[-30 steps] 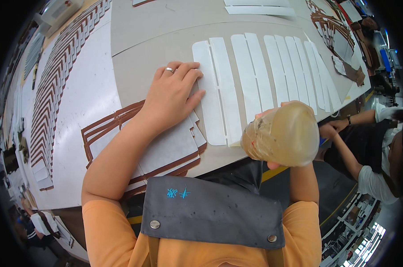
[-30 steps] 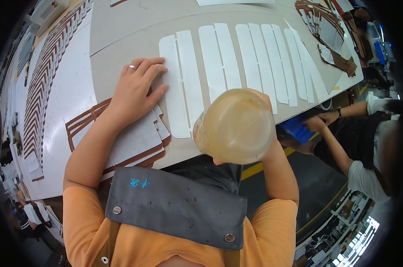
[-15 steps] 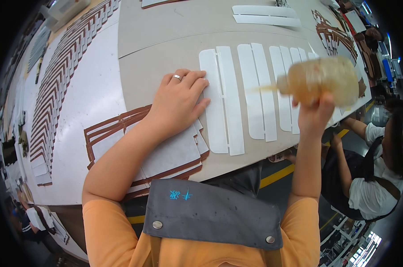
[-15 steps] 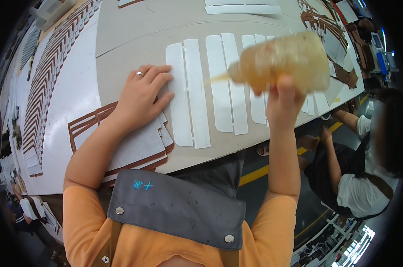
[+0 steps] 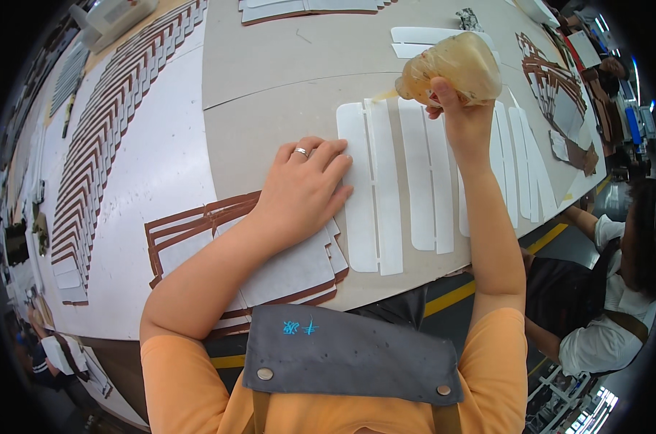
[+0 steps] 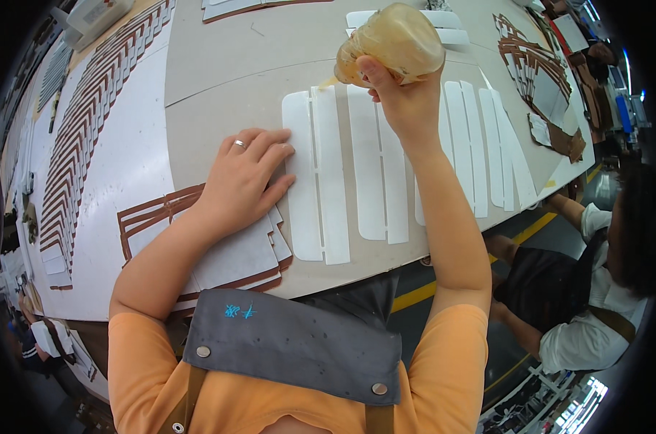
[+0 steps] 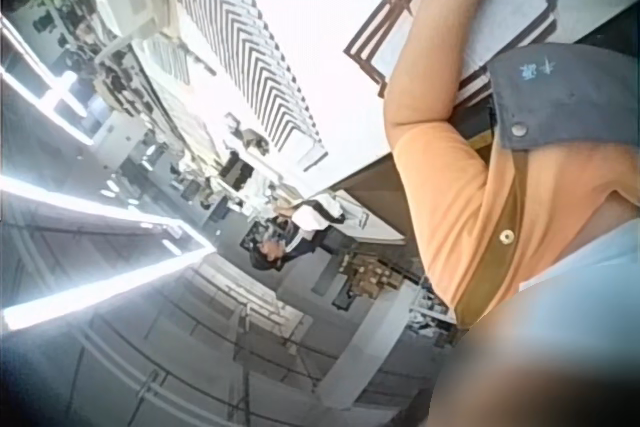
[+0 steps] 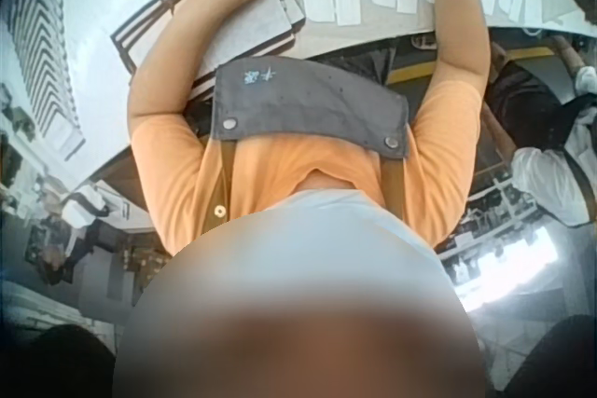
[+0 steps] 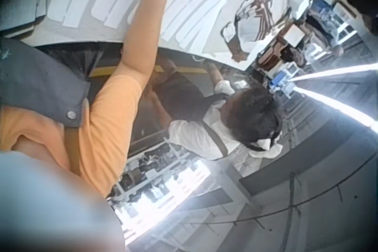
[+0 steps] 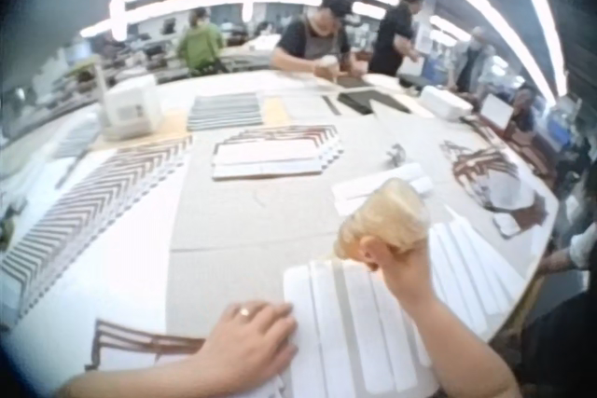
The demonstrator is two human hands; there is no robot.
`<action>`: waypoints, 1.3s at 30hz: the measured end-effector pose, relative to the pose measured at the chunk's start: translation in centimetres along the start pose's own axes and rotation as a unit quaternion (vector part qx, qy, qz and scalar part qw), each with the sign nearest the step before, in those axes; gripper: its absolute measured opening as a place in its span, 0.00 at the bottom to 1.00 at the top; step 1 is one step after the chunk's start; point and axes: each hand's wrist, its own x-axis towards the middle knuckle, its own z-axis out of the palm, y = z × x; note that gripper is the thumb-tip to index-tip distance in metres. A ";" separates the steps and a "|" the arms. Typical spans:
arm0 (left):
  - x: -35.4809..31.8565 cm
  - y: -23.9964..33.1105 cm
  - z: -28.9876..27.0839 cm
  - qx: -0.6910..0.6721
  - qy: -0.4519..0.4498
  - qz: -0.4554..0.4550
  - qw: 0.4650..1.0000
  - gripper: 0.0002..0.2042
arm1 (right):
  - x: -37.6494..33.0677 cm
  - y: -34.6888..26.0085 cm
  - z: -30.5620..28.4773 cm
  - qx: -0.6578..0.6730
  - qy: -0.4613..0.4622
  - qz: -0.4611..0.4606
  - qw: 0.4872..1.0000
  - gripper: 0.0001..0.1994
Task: Applying glue to leather components and assembling them to create wallet card slots.
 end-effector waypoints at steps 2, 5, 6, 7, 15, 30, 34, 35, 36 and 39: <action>-0.1 0.0 -0.1 -0.001 -0.002 -0.003 1.000 0.14 | 0.1 -0.2 -0.3 -0.013 0.008 -0.004 1.000 0.18; 0.0 0.0 0.0 0.004 -0.001 0.003 1.000 0.13 | 0.4 0.2 -1.1 -0.024 0.019 -0.014 0.999 0.18; 0.0 0.0 0.0 0.005 -0.003 0.005 1.000 0.13 | 0.4 0.1 -1.1 -0.025 0.020 -0.015 0.999 0.18; 0.0 0.0 0.0 0.006 -0.005 0.007 1.000 0.13 | 0.3 0.1 -1.0 -0.016 0.035 -0.007 0.999 0.18; 0.0 0.0 -0.1 0.002 0.004 0.010 1.000 0.13 | -0.6 -0.8 -2.6 -0.002 0.013 0.102 0.995 0.23; 0.0 0.1 -0.2 0.008 0.001 0.005 1.000 0.13 | -8.3 -3.6 -4.6 0.040 0.030 0.209 0.977 0.22; 0.0 0.1 -0.3 0.016 0.004 0.010 1.000 0.12 | -10.7 -4.2 -5.3 0.031 0.025 0.233 0.972 0.23; 0.0 0.0 -0.3 0.017 0.002 0.010 1.000 0.12 | -11.2 -4.3 -5.4 0.041 0.026 0.254 0.966 0.22; 0.0 0.0 -0.3 0.019 0.001 0.008 1.000 0.12 | -11.6 -4.3 -5.5 0.043 0.026 0.254 0.966 0.22; 0.2 0.4 -0.4 0.024 0.000 0.008 1.000 0.12 | -12.4 -5.0 -6.1 0.060 0.013 0.266 0.962 0.24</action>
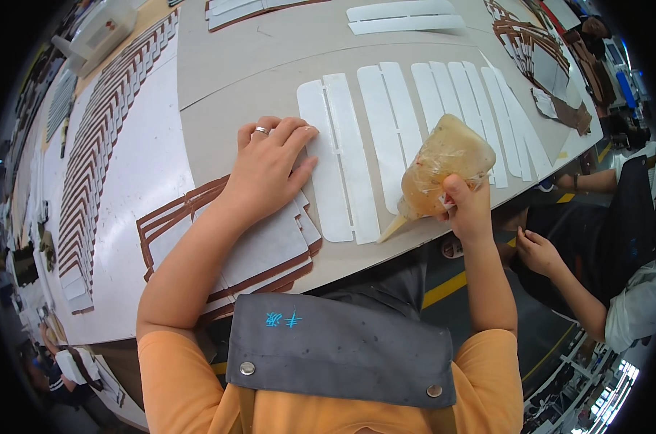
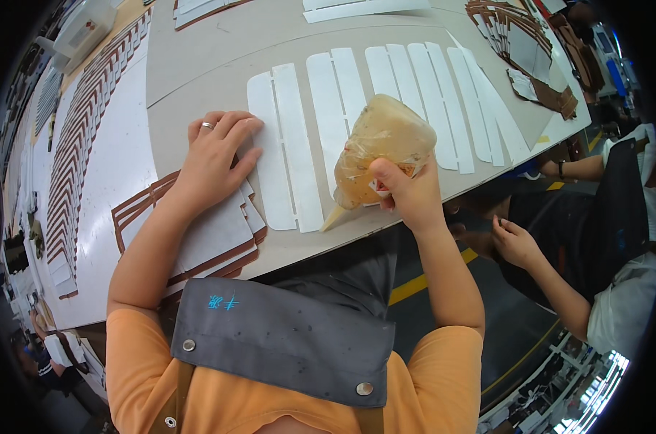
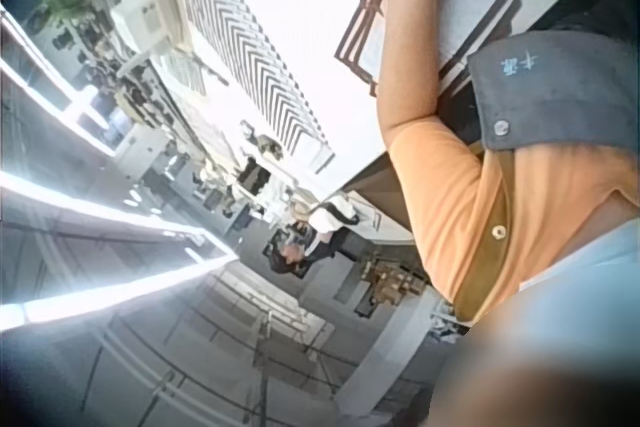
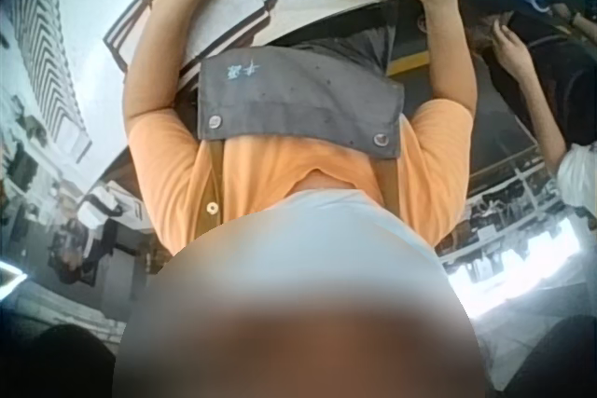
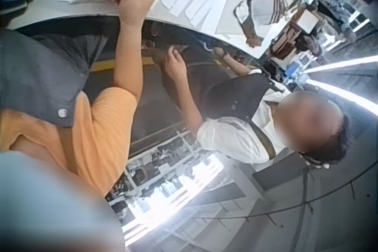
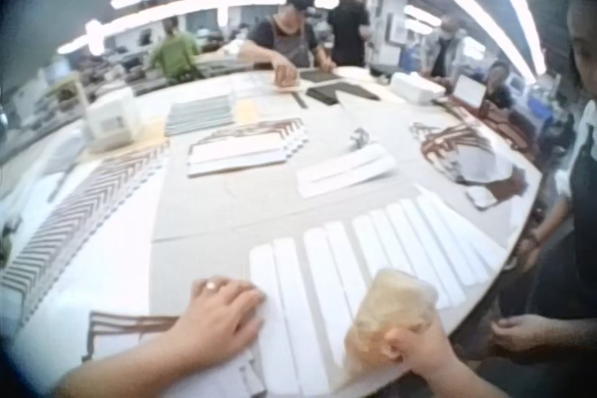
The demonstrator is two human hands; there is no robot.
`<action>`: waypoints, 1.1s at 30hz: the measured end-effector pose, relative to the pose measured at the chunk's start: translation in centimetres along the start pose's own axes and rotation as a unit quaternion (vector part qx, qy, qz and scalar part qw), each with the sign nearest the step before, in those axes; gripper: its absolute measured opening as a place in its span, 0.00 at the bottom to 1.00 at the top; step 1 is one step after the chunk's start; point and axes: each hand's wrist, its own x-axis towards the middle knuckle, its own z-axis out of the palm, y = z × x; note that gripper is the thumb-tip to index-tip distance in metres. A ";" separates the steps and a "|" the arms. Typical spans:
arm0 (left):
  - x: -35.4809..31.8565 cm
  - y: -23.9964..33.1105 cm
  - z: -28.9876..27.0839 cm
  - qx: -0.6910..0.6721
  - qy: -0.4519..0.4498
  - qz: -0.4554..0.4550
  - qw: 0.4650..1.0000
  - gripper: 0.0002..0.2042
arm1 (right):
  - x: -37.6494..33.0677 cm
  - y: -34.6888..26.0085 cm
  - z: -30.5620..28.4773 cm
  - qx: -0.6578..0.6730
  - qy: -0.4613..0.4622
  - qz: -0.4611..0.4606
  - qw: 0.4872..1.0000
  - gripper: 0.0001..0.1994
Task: Applying glue to leather components and assembling them to create wallet card slots.
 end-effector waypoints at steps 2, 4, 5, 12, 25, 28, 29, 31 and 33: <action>-0.1 -0.2 0.1 0.007 0.002 -0.007 1.000 0.11 | 0.3 -0.4 -0.4 0.109 -0.032 0.059 0.992 0.25; -0.1 -0.3 0.1 0.022 -0.034 -0.009 0.999 0.12 | 1.7 0.0 -1.8 0.204 0.002 0.087 0.975 0.27; -0.1 -0.2 0.1 0.024 -0.033 -0.011 0.999 0.12 | 3.3 -1.2 -2.9 0.328 -0.159 0.074 0.928 0.29; 1.3 0.3 -1.6 -0.085 -0.078 -0.086 0.990 0.10 | 10.8 -3.6 -2.5 0.086 0.053 -0.137 0.985 0.25; 4.7 5.4 1.7 -0.011 -0.054 0.013 0.998 0.13 | 16.9 -2.5 0.6 -0.051 0.030 -0.177 0.982 0.25; 4.5 5.2 2.1 -0.001 -0.075 0.014 0.997 0.14 | 17.3 -2.3 0.7 -0.052 0.037 -0.175 0.983 0.25; 4.4 5.1 2.2 -0.003 -0.066 0.016 0.998 0.14 | 17.2 -2.2 0.6 -0.053 0.038 -0.174 0.983 0.25; 4.4 5.1 2.3 -0.006 -0.058 0.018 0.998 0.14 | 16.9 -2.2 0.4 -0.054 0.033 -0.151 0.986 0.24; 4.3 5.1 2.3 -0.001 -0.049 0.020 0.999 0.14 | 16.4 -2.3 0.2 -0.053 0.024 -0.130 0.990 0.24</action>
